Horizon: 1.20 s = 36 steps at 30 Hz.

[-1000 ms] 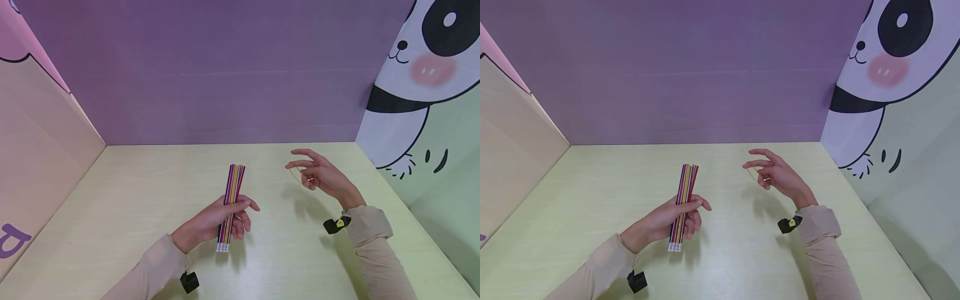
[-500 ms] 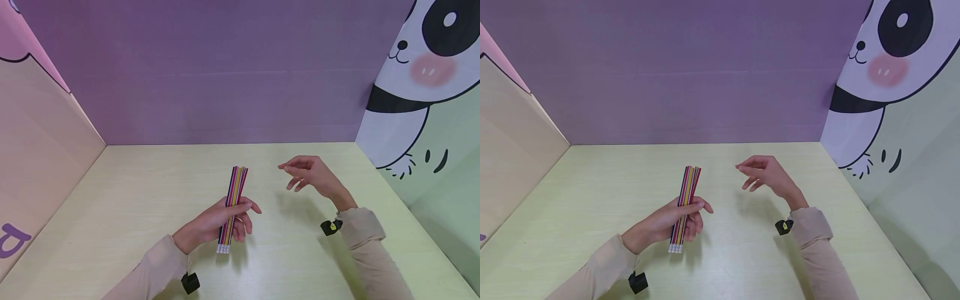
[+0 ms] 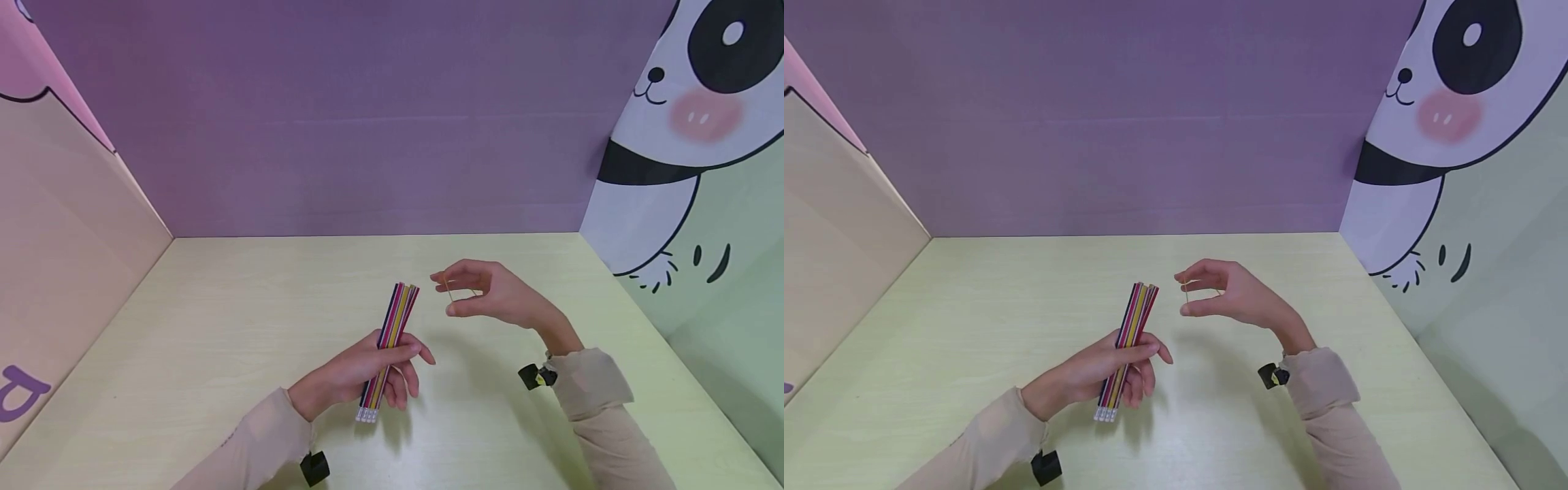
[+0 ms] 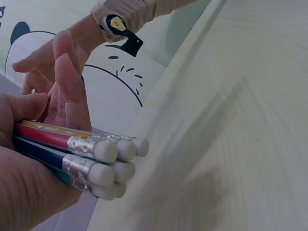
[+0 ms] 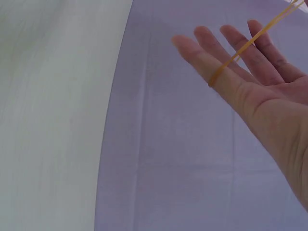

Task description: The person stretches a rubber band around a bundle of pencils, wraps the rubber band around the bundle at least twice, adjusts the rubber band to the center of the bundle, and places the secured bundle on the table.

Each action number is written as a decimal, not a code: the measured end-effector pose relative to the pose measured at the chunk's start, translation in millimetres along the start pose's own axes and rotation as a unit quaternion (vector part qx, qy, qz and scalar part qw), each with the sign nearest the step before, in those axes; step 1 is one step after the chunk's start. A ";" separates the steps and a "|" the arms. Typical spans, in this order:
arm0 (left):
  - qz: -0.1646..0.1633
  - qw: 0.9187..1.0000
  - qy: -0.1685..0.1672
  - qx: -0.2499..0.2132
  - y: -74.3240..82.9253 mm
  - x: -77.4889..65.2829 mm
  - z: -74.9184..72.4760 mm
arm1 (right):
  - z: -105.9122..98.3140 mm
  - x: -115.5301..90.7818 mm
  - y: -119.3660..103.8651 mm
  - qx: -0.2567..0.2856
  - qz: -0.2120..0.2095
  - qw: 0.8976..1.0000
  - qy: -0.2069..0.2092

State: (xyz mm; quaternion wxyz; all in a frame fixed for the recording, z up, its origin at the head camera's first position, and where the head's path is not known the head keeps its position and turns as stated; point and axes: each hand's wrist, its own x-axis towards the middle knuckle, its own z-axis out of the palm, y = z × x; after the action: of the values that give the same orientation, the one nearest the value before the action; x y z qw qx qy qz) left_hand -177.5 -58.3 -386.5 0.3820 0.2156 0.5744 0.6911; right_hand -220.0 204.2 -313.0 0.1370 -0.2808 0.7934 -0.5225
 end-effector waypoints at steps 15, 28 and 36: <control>-0.030 0.996 -0.044 0.071 -6.7 -1.4 14.9 | 34.8 0.8 -22.9 0.005 -0.041 0.998 -0.036; -0.016 0.995 -0.049 0.089 1.5 -4.4 18.1 | 45.4 12.0 -0.1 0.070 -0.052 0.988 -0.129; -0.012 0.994 -0.050 0.094 5.2 -6.1 18.1 | 59.7 14.2 6.4 0.115 -0.037 0.977 -0.178</control>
State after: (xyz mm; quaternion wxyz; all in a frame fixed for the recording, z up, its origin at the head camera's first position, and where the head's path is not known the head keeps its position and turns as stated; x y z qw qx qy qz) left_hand -161.9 -51.9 -376.1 0.3966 0.2777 0.6197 0.6177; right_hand -202.9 152.8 -342.6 0.2878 -0.3811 0.6799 -0.5564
